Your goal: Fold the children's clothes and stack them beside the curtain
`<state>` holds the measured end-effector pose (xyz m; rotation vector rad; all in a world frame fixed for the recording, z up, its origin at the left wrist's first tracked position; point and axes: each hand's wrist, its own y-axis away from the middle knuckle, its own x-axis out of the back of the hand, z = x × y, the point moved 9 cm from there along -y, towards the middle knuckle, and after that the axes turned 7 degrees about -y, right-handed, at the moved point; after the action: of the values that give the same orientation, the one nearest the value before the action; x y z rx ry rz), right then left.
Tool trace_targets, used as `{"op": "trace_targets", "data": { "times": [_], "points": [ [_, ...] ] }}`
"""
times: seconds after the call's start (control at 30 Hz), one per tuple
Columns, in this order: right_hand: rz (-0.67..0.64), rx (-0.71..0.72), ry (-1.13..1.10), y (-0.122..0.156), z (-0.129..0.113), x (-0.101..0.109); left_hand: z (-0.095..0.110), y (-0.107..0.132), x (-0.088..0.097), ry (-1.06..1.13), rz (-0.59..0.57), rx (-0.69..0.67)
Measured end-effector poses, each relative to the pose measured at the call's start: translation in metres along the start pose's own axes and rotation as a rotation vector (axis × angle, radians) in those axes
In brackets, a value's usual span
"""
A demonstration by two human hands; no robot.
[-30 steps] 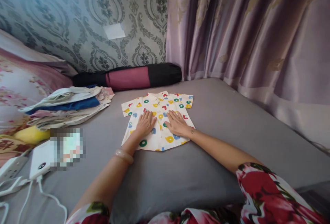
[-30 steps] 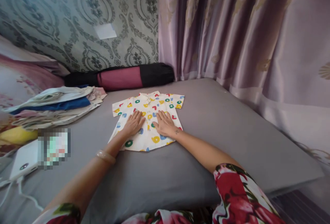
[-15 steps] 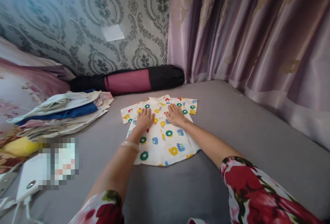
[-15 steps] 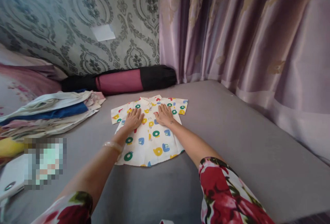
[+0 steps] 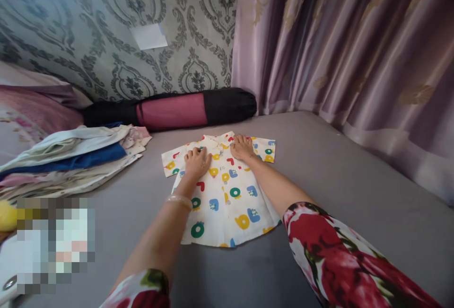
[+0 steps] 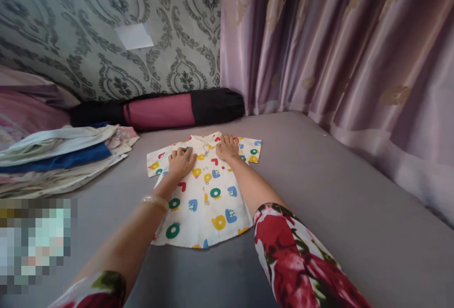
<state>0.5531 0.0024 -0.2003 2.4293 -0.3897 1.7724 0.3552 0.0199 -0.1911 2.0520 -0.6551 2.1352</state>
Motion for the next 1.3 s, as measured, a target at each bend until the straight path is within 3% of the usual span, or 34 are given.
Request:
{"op": "trace_targets", "data": {
  "times": [0.1, 0.27, 0.5, 0.67, 0.9, 1.3],
  "points": [
    [-0.015, 0.012, -0.007, 0.001, 0.0, 0.002, 0.001, 0.001, 0.0, -0.003, 0.014, -0.012],
    [-0.191, 0.099, -0.071, 0.026, -0.002, -0.002, 0.004, 0.005, 0.003, -0.029, 0.024, -0.032],
    [-0.185, 0.242, -0.057, 0.109, -0.014, 0.003, 0.009, 0.01, 0.0, -0.012, -0.067, -0.126],
    [-0.213, 0.312, -0.059, 0.166, -0.03, 0.004, 0.011, 0.023, 0.005, -0.022, -0.167, -0.101],
    [-0.267, 0.382, -0.081, 0.228, -0.048, 0.007, 0.029, 0.066, 0.014, 0.042, -0.194, -0.175],
    [-0.417, 0.58, -0.204, 0.308, -0.073, 0.021, 0.044, 0.173, 0.027, 0.048, -0.31, -0.416]
  ]
}}
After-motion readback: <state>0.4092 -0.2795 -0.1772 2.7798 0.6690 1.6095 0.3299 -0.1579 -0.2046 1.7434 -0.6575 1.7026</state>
